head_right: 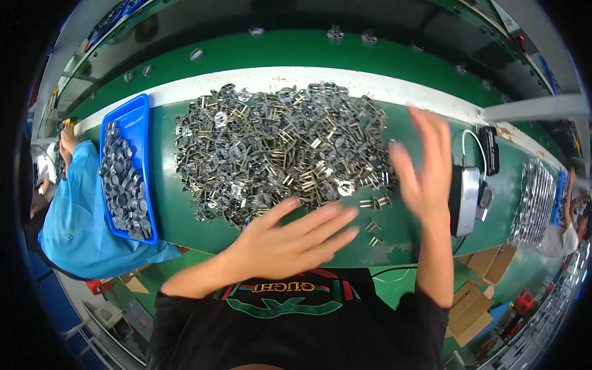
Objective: Manually assemble small electronic or mechanical components onto circular base parts on a production line conveyor.
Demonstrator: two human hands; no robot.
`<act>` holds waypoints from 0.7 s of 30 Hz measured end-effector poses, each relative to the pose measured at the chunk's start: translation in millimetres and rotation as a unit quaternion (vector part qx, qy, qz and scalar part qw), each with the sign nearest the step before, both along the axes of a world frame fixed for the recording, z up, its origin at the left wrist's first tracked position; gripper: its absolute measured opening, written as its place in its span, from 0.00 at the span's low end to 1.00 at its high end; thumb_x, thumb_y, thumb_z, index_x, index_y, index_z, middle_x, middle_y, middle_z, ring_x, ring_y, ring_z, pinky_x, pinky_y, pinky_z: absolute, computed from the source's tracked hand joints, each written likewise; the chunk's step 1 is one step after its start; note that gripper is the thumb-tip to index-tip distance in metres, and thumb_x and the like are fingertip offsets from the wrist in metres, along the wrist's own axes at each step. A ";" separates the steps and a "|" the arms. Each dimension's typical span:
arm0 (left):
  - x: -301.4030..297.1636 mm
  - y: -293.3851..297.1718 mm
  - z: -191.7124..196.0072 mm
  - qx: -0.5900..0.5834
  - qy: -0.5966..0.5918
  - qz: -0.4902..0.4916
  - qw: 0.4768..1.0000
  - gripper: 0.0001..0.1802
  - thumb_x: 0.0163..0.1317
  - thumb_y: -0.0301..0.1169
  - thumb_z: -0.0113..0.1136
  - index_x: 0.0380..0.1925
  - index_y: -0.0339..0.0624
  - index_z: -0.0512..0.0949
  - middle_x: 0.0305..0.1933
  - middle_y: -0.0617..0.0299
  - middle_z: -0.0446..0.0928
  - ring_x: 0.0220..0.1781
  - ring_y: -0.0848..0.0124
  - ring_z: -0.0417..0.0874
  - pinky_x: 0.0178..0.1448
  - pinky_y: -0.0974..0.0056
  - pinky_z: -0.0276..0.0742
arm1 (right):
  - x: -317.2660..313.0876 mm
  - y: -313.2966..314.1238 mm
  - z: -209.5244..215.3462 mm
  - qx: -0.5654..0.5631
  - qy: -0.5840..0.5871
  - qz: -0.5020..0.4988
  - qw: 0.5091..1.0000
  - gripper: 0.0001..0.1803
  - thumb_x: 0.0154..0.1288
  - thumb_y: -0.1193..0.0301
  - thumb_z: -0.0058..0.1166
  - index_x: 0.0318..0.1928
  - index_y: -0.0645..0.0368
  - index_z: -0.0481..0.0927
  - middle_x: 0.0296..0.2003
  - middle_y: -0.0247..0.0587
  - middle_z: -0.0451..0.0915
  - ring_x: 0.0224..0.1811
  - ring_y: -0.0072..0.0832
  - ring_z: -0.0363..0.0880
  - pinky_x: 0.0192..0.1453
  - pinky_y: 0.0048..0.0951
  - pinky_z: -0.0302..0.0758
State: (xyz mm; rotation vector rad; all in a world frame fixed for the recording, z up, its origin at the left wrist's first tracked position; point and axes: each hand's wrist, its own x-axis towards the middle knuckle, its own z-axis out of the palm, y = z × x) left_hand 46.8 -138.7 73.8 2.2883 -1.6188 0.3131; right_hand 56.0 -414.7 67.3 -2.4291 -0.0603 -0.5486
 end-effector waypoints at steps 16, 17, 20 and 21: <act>15.4 105.0 -53.2 0.014 0.104 0.394 0.913 0.81 0.38 0.76 0.67 0.77 0.26 0.42 0.80 0.30 0.41 0.81 0.36 0.47 0.80 0.36 0.43 | -34.1 26.4 -31.4 -0.135 0.029 0.010 0.990 0.51 0.53 0.42 0.69 0.70 0.58 0.67 0.68 0.58 0.62 0.71 0.54 0.61 0.71 0.53 0.58; 16.0 103.6 -50.6 0.014 0.108 0.389 0.915 0.80 0.38 0.75 0.68 0.77 0.27 0.43 0.80 0.29 0.42 0.81 0.36 0.47 0.79 0.34 0.43 | -22.1 24.6 -28.5 -0.085 0.003 -0.004 0.996 0.46 0.57 0.46 0.69 0.68 0.60 0.69 0.66 0.57 0.65 0.69 0.52 0.64 0.70 0.50 0.61; 21.0 111.2 -45.4 -0.070 0.137 0.365 0.918 0.75 0.41 0.72 0.70 0.76 0.28 0.48 0.78 0.31 0.49 0.79 0.39 0.52 0.79 0.36 0.44 | 37.4 12.0 -3.9 0.067 0.093 -0.148 0.982 0.27 0.62 0.61 0.66 0.57 0.64 0.79 0.53 0.55 0.80 0.57 0.44 0.79 0.59 0.39 0.73; 25.5 116.5 -41.2 -0.125 0.146 0.363 0.912 0.74 0.43 0.72 0.70 0.76 0.27 0.50 0.77 0.32 0.51 0.79 0.40 0.53 0.78 0.37 0.46 | 54.8 9.0 -0.8 0.014 0.132 -0.143 0.981 0.24 0.63 0.63 0.65 0.55 0.65 0.81 0.48 0.54 0.82 0.52 0.42 0.81 0.54 0.37 0.75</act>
